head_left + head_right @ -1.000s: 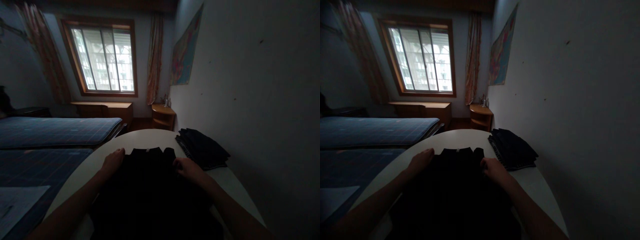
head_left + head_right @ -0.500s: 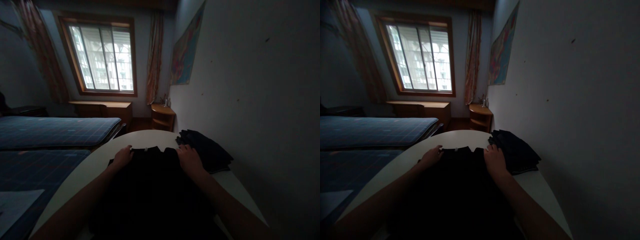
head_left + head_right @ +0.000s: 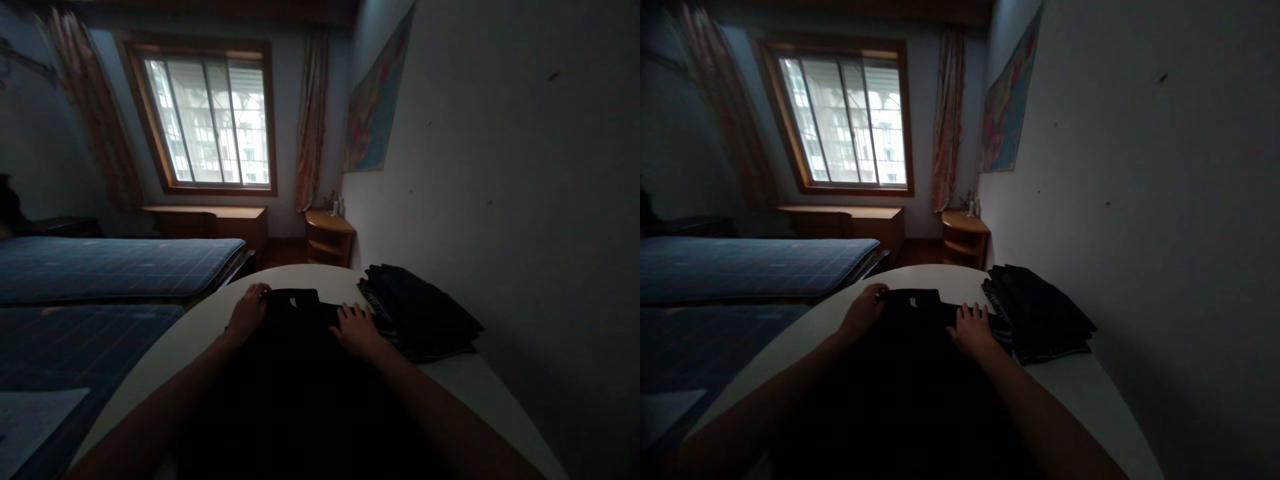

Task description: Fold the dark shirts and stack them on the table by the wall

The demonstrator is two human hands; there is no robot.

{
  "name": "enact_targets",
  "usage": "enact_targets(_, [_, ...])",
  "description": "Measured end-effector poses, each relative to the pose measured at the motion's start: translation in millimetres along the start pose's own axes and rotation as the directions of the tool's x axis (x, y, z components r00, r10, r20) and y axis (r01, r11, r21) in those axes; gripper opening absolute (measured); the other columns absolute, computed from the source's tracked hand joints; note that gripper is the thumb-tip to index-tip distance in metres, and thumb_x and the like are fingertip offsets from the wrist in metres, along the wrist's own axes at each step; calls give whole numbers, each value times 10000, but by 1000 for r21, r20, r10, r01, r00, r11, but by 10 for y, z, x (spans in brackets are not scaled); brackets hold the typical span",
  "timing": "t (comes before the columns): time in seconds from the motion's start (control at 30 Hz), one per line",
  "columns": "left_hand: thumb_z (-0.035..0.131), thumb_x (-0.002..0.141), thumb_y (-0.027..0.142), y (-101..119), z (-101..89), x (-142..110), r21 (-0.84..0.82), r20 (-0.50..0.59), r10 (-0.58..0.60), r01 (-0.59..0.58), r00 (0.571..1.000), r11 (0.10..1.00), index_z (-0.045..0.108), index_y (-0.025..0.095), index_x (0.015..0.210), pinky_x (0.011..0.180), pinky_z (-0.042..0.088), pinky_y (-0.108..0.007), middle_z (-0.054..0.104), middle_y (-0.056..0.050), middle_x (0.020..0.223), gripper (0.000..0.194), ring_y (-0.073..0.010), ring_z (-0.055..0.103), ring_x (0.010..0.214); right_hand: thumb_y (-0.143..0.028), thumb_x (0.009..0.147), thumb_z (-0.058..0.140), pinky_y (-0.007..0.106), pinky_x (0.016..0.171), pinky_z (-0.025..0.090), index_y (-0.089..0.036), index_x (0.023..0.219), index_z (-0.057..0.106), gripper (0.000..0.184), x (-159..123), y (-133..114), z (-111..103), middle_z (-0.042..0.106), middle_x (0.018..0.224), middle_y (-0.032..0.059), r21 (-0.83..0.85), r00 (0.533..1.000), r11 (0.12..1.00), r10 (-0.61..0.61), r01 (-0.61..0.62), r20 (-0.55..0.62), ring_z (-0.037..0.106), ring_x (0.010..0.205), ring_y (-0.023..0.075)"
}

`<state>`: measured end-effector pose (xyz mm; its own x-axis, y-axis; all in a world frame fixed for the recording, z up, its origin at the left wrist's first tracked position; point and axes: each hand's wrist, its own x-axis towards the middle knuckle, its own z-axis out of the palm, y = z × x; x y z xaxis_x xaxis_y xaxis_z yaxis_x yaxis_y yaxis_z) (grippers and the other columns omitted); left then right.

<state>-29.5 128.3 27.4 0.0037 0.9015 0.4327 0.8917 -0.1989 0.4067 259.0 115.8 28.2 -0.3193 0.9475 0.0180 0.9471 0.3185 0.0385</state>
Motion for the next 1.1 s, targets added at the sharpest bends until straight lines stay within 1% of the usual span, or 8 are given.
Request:
enact_targets(0.1, [458,911,114,-7,65,88,57,55,-35,32,998,998,535,213,1141,928,470,-290,594,-65,1194,262,-181,621,1038,-443,986,393,492,1181,155,-80,1508,349,637,51,-119,-12,316,1569,187,59,995,994,-96,97,-33,255,1455,338])
enact_targets(0.2, [499,903,127,-20,126,166,107,112,-78,66,991,992,549,221,1123,889,482,-300,616,-56,1163,244,-192,631,1019,-537,989,317,491,1163,213,-121,1540,288,691,85,-267,13,263,1593,173,201,987,972,-144,126,76,213,1470,347])
enact_targets(0.43, [543,898,173,-22,230,395,183,127,-126,102,984,978,558,232,1130,860,487,-335,636,-63,1168,240,-234,623,1058,-656,952,240,635,1146,82,-159,1569,192,794,316,-374,59,76,1641,139,295,971,954,-14,-58,237,21,1472,451])
enact_targets(0.67, [438,915,117,6,530,732,177,111,-167,146,980,973,521,171,1216,914,482,-381,602,-151,1218,316,-264,641,1073,-714,921,198,648,1130,-45,-176,1582,77,861,682,-299,217,-48,1646,114,280,966,947,89,-157,242,-98,1471,430])
enact_targets(0.8, [465,917,150,-25,756,871,148,172,-136,111,976,983,384,106,1404,1019,434,-368,519,-213,1378,496,-267,558,1243,-719,914,195,647,1125,-66,-190,1582,85,860,892,-236,278,-46,1649,107,269,966,942,142,-199,216,-99,1471,429])
enact_targets(0.93, [478,956,314,37,906,826,143,220,-101,71,970,987,235,71,1507,1095,358,-423,252,-277,1564,650,-327,386,1401,-717,913,204,636,1129,-63,-197,1581,111,851,1049,-188,289,-18,1652,101,264,970,942,161,-206,182,-78,1478,418])
enact_targets(1.03, [460,963,372,152,928,655,187,211,-85,45,974,981,274,104,1512,1137,265,-514,147,-258,1604,639,-374,218,1469,-711,913,219,621,1137,-50,-202,1579,137,842,1092,-172,296,15,1653,97,261,975,946,155,-193,160,-57,1484,409])
enact_targets(1.1, [438,965,394,234,908,501,244,190,-86,38,978,969,345,126,1489,1143,237,-542,169,-232,1608,596,-378,209,1470,-710,914,222,612,1142,-36,-203,1576,159,837,1090,-167,314,41,1653,93,253,979,950,154,-184,136,-33,1486,404])
